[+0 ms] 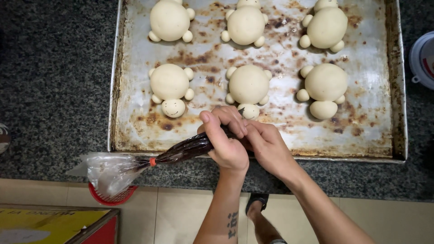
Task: Decorating turtle-shaped bread dough using a piping bag with chocolate icing.
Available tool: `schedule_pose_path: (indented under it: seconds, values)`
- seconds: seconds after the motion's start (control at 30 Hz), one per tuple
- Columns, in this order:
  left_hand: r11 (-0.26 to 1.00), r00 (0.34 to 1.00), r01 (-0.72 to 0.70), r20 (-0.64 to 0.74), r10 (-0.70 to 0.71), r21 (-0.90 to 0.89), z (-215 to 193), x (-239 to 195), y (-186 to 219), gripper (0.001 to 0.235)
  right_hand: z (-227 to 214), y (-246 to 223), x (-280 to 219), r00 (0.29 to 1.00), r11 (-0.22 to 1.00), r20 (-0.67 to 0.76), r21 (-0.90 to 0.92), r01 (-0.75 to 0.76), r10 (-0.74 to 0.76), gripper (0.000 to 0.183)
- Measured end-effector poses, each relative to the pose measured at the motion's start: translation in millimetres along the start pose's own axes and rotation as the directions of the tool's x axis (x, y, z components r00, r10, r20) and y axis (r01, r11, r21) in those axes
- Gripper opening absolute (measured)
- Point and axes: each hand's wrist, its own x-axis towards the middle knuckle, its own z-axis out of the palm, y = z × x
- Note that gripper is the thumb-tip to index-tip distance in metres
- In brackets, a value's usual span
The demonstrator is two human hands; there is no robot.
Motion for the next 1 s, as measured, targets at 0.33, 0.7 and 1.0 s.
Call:
schedule_pose_path:
  seconds: [0.33, 0.7, 1.0]
  values:
    - [1.000, 1.000, 0.014, -0.016, -0.014, -0.017, 0, 2, -3, 0.060, 1, -3, 1, 1.000, 0.999, -0.002, -0.025, 0.026, -0.026, 0.033]
    - [1.000, 0.999, 0.013, -0.040, -0.012, 0.021, -1, 1, -2, 0.061, 1, 1, 2, 1.000, 1.000, 0.004, -0.027, 0.003, -0.003, 0.034]
    - [0.998, 0.997, -0.066, 0.036, 0.065, 0.018, 8, -7, 8, 0.058, -16, 1, -8, 1.000, 0.999, -0.002, -0.038, 0.024, -0.024, 0.032]
